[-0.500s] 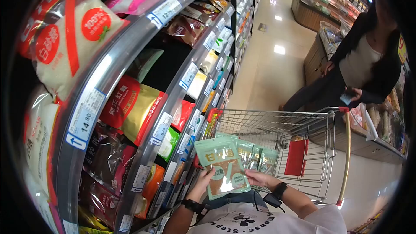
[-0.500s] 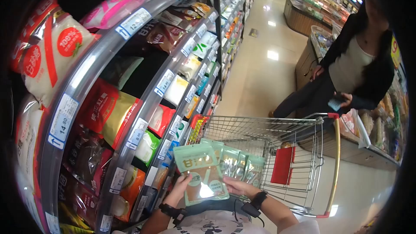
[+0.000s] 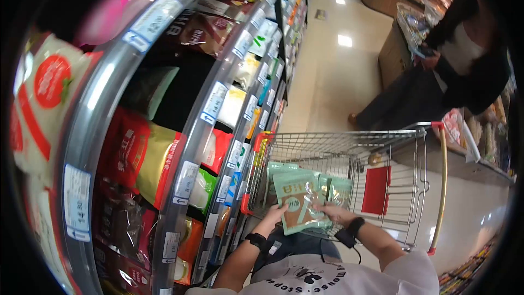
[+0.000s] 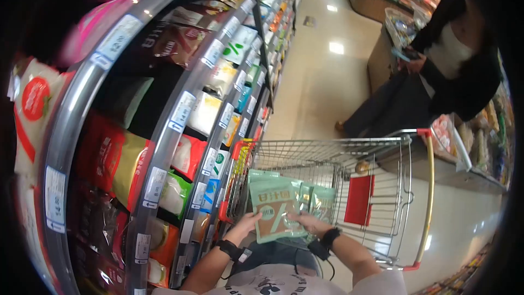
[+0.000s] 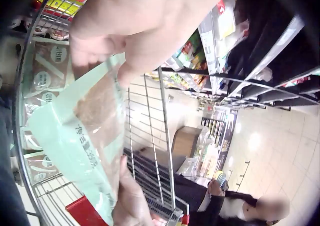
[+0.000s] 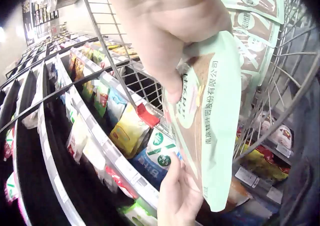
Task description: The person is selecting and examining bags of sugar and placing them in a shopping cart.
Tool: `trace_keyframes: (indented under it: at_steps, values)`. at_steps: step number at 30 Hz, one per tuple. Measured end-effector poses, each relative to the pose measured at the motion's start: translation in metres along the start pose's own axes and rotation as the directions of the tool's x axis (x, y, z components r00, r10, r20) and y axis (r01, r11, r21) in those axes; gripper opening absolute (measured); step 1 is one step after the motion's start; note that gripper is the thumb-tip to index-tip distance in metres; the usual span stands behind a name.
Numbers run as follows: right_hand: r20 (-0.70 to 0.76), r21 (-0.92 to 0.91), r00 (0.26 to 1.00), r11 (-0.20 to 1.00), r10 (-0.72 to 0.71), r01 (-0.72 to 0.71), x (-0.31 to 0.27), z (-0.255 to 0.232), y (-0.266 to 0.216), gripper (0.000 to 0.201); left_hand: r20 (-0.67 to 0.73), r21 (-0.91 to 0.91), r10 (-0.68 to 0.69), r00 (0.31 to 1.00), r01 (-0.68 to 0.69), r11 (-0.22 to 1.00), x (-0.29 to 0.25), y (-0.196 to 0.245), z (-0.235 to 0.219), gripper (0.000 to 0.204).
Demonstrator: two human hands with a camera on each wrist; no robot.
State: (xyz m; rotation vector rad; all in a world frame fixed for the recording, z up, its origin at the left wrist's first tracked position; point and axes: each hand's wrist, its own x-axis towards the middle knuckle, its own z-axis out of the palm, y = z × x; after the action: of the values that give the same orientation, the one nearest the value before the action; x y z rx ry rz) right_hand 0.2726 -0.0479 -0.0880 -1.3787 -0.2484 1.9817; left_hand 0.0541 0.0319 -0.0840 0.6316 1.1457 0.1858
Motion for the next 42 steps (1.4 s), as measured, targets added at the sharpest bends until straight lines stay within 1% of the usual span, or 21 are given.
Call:
trace_keyframes:
  at_steps: [2, 4, 6, 7, 10, 12, 13, 14, 19, 21, 22, 23, 25, 26, 28, 30, 32, 34, 36, 38, 42]
  values:
    - [0.014, 0.081, 0.999, 0.996, 0.043, -0.044, 0.039, -0.026, 0.014, 0.042, -0.024, 0.044, -0.001, 1.0, 0.002, 0.999, -0.016, 0.012, -0.003, 0.034]
    - [-0.136, 0.032, 0.983, 0.992, 0.124, -0.12, 0.003, 0.006, -0.043, 0.038, -0.108, -0.013, 0.102, 0.989, -0.104, 0.994, -0.04, 0.029, -0.002, 0.037]
    - [-0.045, 0.101, 0.999, 0.995, 0.007, -0.003, 0.075, -0.05, 0.012, 0.035, -0.092, -0.018, 0.152, 0.984, -0.154, 0.988, -0.063, 0.04, -0.015, 0.035]
    - [-0.157, 0.055, 0.986, 0.997, -0.052, 0.061, 0.089, -0.056, 0.021, 0.031, -0.096, -0.025, 0.168, 0.981, -0.171, 0.985, -0.074, 0.041, -0.023, 0.034]
    - [-0.091, -0.282, 0.996, 0.959, 0.014, -0.039, 0.152, -0.13, 0.088, 0.032, -0.19, -0.035, 0.196, 0.962, -0.206, 0.978, -0.099, 0.043, -0.038, 0.032]
    - [-0.023, 0.068, 1.0, 0.998, -0.012, 0.013, 0.181, -0.14, 0.121, 0.035, -0.26, -0.02, 0.216, 0.941, -0.229, 0.973, -0.115, 0.043, -0.046, 0.031]
    - [-0.148, 0.031, 0.988, 0.998, 0.054, -0.05, 0.168, -0.125, 0.106, 0.034, -0.271, -0.028, 0.23, 0.934, -0.247, 0.969, -0.116, 0.032, -0.053, 0.031]
    - [-0.144, 0.172, 0.989, 0.985, 0.016, 0.009, 0.153, -0.108, 0.097, 0.029, -0.271, -0.033, 0.235, 0.933, -0.253, 0.967, -0.116, 0.028, -0.059, 0.031]
    - [-0.162, -0.476, 0.984, 0.879, -0.073, -0.013, 0.144, -0.105, 0.093, 0.024, -0.293, -0.105, 0.224, 0.93, -0.264, 0.959, -0.127, 0.045, -0.055, 0.032]
    - [-0.303, -0.188, 0.948, 0.97, 0.094, -0.157, 0.15, -0.115, 0.083, 0.02, -0.279, -0.117, 0.261, 0.924, -0.303, 0.946, -0.135, 0.049, -0.048, 0.032]
    - [-0.326, 0.258, 0.897, 0.941, 0.298, -0.219, 0.163, -0.101, 0.057, 0.018, -0.267, -0.098, 0.299, 0.916, -0.335, 0.937, -0.136, 0.056, -0.05, 0.032]
    - [-0.259, -0.161, 0.945, 0.974, -0.198, 0.16, 0.163, -0.09, 0.038, 0.015, -0.249, -0.086, 0.33, 0.91, -0.36, 0.929, -0.14, 0.059, -0.05, 0.032]
    - [-0.101, -0.156, 0.85, 0.852, -0.517, 0.499, 0.132, 0.004, -0.066, 0.013, -0.277, -0.063, 0.363, 0.89, -0.394, 0.917, -0.155, 0.073, -0.049, 0.033]
    - [-0.151, 0.204, 0.909, 0.887, -0.389, 0.414, 0.11, 0.049, -0.116, 0.012, -0.284, -0.059, 0.376, 0.882, -0.407, 0.911, -0.161, 0.077, -0.047, 0.033]
    - [-0.023, 0.148, 0.746, 0.736, -0.665, 0.661, 0.062, 0.131, -0.197, 0.013, -0.299, -0.068, 0.41, 0.862, -0.447, 0.892, -0.171, 0.079, -0.054, 0.033]
    - [0.12, 0.187, 0.66, 0.67, -0.742, 0.719, 0.007, 0.202, -0.253, 0.012, -0.304, -0.083, 0.448, 0.841, -0.492, 0.867, -0.186, 0.077, -0.055, 0.033]
    - [0.373, 0.03, 0.378, 0.418, -0.847, 0.908, -0.026, 0.265, -0.292, 0.015, -0.296, -0.123, 0.496, 0.817, -0.547, 0.828, -0.2, 0.068, -0.053, 0.031]
    - [0.58, -0.109, 0.202, 0.171, -0.789, 0.979, -0.025, 0.327, -0.318, 0.022, -0.266, -0.121, 0.56, 0.784, -0.604, 0.788, -0.209, 0.069, -0.055, 0.03]
    - [0.449, -0.085, 0.537, 0.564, -0.714, 0.822, 0.012, 0.376, -0.326, 0.027, -0.276, -0.116, 0.577, 0.769, -0.622, 0.774, -0.222, 0.066, -0.051, 0.029]
    - [0.364, -0.025, 0.847, 0.904, -0.388, 0.426, 0.059, 0.403, -0.334, 0.03, -0.304, -0.129, 0.601, 0.739, -0.657, 0.743, -0.232, 0.06, -0.054, 0.029]
    - [0.332, 0.283, 0.769, 0.835, -0.546, 0.471, 0.084, 0.437, -0.317, 0.026, -0.364, -0.169, 0.58, 0.729, -0.664, 0.728, -0.254, 0.036, -0.065, 0.03]
